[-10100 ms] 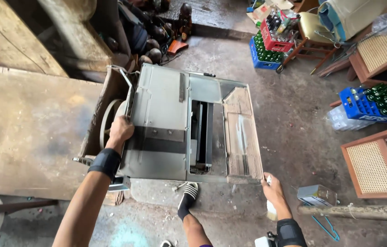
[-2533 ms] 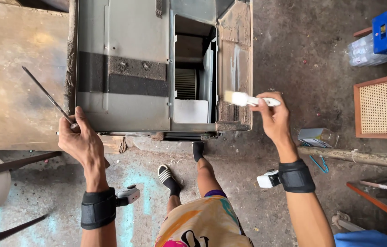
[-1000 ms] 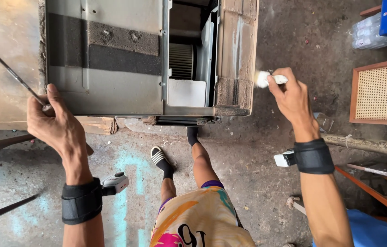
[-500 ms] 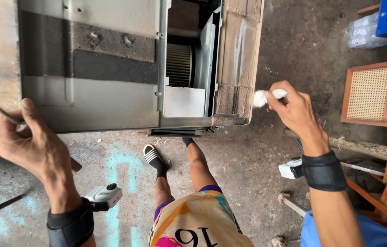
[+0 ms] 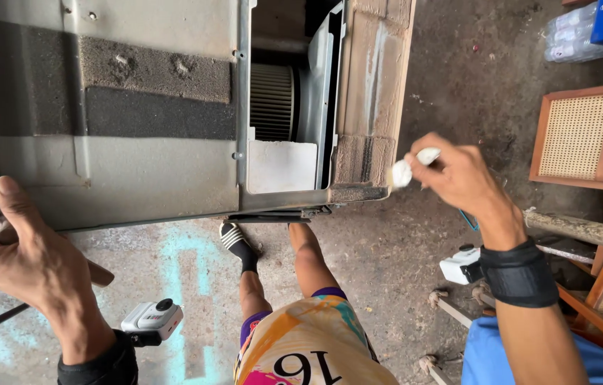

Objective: Clean the internal components of an air conditioning unit using a brush and a small tool.

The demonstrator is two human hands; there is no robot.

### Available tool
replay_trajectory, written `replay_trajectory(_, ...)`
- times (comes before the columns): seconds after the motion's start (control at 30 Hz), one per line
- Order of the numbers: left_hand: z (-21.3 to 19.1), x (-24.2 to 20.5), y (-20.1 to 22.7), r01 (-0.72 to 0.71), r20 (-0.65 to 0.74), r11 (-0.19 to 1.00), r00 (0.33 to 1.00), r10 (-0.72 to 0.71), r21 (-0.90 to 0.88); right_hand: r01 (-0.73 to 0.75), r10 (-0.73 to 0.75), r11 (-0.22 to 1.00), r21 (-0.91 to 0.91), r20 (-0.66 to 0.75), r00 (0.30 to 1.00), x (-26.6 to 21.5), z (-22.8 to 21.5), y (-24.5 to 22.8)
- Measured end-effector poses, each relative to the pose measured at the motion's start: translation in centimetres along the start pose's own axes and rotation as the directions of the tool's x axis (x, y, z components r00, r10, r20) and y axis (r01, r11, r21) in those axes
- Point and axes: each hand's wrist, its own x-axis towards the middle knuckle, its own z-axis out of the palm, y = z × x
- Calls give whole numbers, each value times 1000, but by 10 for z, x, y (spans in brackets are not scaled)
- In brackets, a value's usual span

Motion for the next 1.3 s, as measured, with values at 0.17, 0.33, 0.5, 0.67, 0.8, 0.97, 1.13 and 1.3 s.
replay_trajectory(0.17, -1, -3, -8, -45, 46, 996, 998, 49, -73, -28, 34, 993, -117, 54, 998, 7, 10, 10)
replay_trajectory(0.33, -4, -1, -8, -92, 25, 995, 996, 91, 40, 211, -250, 958, -192, -207, 946, 18, 7, 26)
replay_trajectory(0.5, -4, 3, 2, -35, 51, 999, 998, 35, 1, -68, 67, 997, -42, -39, 997, 8, -1, 6)
replay_trajectory(0.67, -5, 2, -17, -61, 52, 998, 997, 61, 12, -4, -5, 994, -109, -86, 996, 24, 6, 29)
replay_trajectory(0.8, -7, -1, -25, -32, 47, 999, 998, 30, 42, 212, -276, 952, -220, -318, 907, 32, -8, 28)
replay_trajectory(0.97, -7, 3, -11, -18, 66, 999, 998, 14, 51, 12, -16, 997, -74, -62, 998, 36, -13, 9)
replay_trajectory(1.13, -5, 8, -11, -5, 68, 990, 998, -5, 137, 58, -81, 984, -170, -132, 988, 45, -5, 29)
replay_trajectory(1.3, -6, 8, -11, -14, 79, 982, 997, -1, 191, 75, -85, 996, -51, -240, 967, 47, -22, 8)
